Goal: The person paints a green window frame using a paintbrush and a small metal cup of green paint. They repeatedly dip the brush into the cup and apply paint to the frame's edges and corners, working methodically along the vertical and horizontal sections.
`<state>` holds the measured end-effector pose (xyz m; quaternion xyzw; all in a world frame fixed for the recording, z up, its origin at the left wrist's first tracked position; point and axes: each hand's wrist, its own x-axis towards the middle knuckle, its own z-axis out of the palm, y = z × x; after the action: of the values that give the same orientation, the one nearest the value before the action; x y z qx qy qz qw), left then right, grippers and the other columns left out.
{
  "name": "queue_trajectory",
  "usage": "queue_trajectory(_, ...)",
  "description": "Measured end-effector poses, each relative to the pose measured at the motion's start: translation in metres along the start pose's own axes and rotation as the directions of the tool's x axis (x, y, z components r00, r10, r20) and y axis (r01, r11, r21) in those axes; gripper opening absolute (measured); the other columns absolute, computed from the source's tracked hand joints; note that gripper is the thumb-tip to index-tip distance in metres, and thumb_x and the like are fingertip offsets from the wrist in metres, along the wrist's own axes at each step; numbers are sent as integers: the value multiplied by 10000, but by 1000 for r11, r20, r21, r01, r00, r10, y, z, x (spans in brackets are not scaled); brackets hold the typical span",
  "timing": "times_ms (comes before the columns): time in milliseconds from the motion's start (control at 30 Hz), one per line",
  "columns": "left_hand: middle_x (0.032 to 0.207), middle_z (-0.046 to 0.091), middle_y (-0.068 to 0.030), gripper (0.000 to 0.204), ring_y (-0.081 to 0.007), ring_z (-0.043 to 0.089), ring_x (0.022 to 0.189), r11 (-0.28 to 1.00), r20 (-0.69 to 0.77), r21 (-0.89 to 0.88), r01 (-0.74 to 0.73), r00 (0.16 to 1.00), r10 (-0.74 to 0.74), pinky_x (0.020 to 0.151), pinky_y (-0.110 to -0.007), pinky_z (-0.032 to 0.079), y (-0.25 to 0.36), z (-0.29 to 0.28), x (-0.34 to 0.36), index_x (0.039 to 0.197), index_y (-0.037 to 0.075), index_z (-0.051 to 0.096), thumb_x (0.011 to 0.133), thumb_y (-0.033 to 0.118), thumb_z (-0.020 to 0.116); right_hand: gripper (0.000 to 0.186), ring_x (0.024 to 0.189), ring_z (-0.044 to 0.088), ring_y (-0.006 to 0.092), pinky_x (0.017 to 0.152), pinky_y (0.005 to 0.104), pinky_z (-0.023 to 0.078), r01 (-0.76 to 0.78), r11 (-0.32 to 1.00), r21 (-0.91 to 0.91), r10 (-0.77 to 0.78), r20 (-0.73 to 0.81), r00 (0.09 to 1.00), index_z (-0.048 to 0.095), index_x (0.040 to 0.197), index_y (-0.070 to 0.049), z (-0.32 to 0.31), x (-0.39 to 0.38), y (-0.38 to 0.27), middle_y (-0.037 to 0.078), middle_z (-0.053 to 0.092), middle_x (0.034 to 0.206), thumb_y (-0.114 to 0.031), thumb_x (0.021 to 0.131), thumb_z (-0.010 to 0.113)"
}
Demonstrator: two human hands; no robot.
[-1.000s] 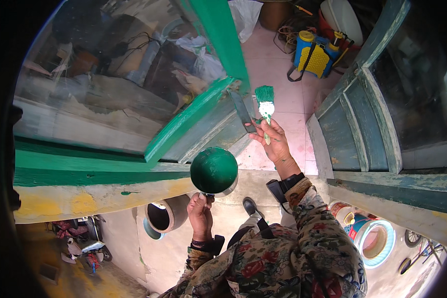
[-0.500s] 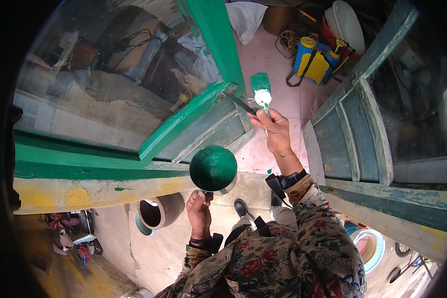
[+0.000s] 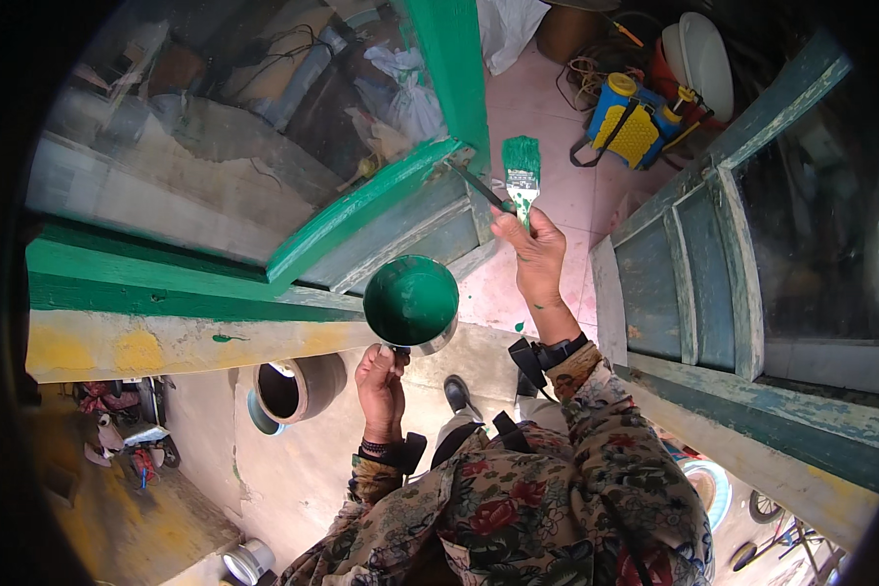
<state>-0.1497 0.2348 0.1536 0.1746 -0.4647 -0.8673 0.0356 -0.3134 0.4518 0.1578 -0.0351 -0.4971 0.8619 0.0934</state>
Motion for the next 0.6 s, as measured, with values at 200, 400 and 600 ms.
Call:
queue_trajectory(200, 668, 500, -15, 260, -124, 466, 715, 1000, 12, -5, -3, 1000, 3, 733, -264, 364, -6, 6, 7, 700, 77, 494, 907, 175, 617, 237, 961, 658, 197, 773, 260, 564, 37, 998, -51, -40, -51, 998, 620, 1076, 26, 5, 1, 0, 45, 638, 963, -107, 889, 680)
queue_trajectory(400, 670, 500, -17, 262, -125, 464, 712, 1000, 31, -5, -2, 1000, 2, 725, -261, 361, -10, 13, 12, 694, 77, 493, 907, 170, 614, 255, 992, 658, 236, 793, 324, 568, 3, 999, 52, 1, -90, 996, 603, 1088, 26, 5, -13, 19, 67, 634, 1000, -163, 922, 646)
queue_trajectory(600, 677, 504, -17, 251, -115, 452, 697, 1000, 43, -7, -3, 999, 3, 702, -255, 353, -10, 16, 12, 697, 76, 496, 904, 159, 612, 288, 994, 659, 257, 797, 341, 568, -8, 994, 111, 13, -48, 999, 591, 1116, 15, -1, -19, 39, 53, 629, 990, -207, 936, 630)
